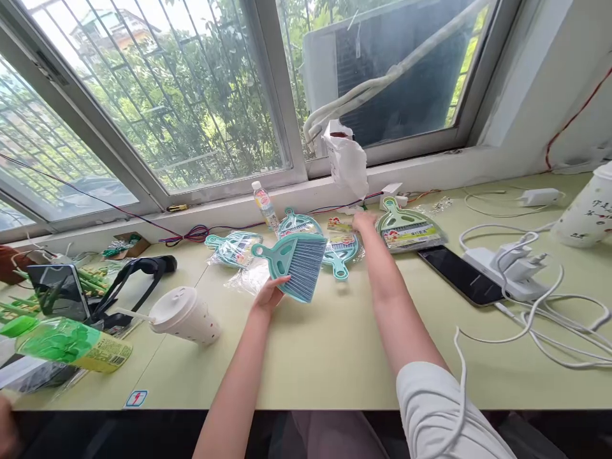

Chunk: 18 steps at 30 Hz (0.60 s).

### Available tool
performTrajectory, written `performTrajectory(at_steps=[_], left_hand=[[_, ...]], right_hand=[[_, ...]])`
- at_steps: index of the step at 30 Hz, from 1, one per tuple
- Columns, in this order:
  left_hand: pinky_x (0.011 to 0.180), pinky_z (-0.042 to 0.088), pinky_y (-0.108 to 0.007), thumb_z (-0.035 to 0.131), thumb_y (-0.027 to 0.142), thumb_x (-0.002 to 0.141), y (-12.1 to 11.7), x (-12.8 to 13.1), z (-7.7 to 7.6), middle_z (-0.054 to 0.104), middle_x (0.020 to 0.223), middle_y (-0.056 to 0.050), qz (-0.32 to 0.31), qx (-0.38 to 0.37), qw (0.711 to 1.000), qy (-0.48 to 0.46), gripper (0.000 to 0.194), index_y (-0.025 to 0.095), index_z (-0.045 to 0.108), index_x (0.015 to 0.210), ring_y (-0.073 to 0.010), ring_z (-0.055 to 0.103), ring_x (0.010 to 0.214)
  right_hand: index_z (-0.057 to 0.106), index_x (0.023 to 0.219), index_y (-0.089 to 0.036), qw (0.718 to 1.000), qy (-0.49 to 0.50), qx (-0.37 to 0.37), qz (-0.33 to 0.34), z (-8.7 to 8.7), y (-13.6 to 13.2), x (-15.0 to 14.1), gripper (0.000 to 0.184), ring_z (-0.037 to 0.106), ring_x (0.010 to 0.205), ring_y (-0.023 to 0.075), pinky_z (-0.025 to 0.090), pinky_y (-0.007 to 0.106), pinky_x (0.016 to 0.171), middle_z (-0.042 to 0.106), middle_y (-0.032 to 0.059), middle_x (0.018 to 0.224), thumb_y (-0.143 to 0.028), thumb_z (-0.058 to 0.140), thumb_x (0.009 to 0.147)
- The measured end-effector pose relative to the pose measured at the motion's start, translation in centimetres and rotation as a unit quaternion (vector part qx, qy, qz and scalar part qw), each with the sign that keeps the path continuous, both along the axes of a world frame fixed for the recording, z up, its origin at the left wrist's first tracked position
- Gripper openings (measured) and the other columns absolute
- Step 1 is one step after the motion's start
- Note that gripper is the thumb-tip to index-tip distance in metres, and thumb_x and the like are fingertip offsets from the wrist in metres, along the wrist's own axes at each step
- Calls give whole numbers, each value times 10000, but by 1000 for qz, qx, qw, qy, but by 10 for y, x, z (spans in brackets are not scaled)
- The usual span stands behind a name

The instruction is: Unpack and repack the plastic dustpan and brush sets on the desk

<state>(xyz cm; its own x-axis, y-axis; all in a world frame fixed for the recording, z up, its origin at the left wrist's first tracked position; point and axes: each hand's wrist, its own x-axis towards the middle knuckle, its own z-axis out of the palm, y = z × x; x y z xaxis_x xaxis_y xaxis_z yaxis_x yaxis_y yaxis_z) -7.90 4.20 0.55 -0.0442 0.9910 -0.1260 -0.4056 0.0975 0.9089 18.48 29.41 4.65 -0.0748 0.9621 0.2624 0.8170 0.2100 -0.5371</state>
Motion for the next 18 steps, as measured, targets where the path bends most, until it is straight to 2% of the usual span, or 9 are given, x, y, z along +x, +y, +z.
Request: performTrajectory(at_steps=[3,6,7,9,11,13,14,16,18], left_hand=[[976,520,-405,870,269,589,0,7,2,735,1059,-52,-10,2,1000,-4,712,258,623,1257,-287,663,1099],[1003,515,-399,868,284,611,1,18,2,720,1109,-52,-33,23,999,-2,691,253,623,1256,-277,656,1121],[1006,517,-398,871,280,612,2,22,1,713,1120,-52,-41,28,999,4,694,251,620,1259,-273,655,1122],[1015,519,-405,873,263,620,5,27,-2,701,1134,-51,-54,27,998,19,694,250,613,1264,-267,654,1120],[1027,518,-419,863,276,651,7,31,-7,695,1125,-53,-71,17,997,33,657,252,612,1258,-263,657,1114],[1039,513,-424,855,318,675,9,35,-12,693,1132,-56,-84,17,996,31,620,257,614,1243,-261,652,1131],[1047,507,-425,852,344,682,10,37,-13,692,1142,-58,-87,23,996,25,618,258,610,1244,-261,647,1144],[1063,493,-428,850,390,687,9,41,-13,692,1166,-62,-86,50,995,12,647,260,592,1266,-262,634,1173],[1078,479,-431,850,406,685,5,45,-10,690,1192,-62,-79,84,993,4,693,261,569,1301,-264,621,1200]], right_hand=[[749,991,-130,990,5,97,-100,20,-18,5,214,458,1293,394,284,607,1070,635,224,1265,-163,562,893],[739,1034,-163,976,80,187,-74,55,-52,23,238,505,1254,359,276,605,1079,682,173,1197,-262,550,929],[744,1016,-165,972,113,200,-41,68,-65,31,240,556,1192,328,310,574,1075,712,152,1111,-280,551,930],[750,999,-182,958,185,172,133,91,-93,47,238,639,1020,249,453,439,968,734,96,1009,-331,585,913],[762,999,-208,933,196,103,285,105,-123,56,242,656,908,205,500,358,853,738,50,961,-379,661,860],[784,947,-219,915,149,21,375,106,-152,54,226,653,849,189,496,327,808,744,27,899,-386,719,809],[790,918,-223,910,118,-9,398,102,-165,49,198,649,826,186,487,324,806,747,21,865,-365,741,789],[795,869,-231,906,45,-26,421,88,-189,33,116,640,788,185,452,338,836,750,18,816,-288,746,781],[787,884,-236,904,-67,-8,421,75,-205,17,109,648,809,196,394,372,909,751,29,808,-224,714,805]])
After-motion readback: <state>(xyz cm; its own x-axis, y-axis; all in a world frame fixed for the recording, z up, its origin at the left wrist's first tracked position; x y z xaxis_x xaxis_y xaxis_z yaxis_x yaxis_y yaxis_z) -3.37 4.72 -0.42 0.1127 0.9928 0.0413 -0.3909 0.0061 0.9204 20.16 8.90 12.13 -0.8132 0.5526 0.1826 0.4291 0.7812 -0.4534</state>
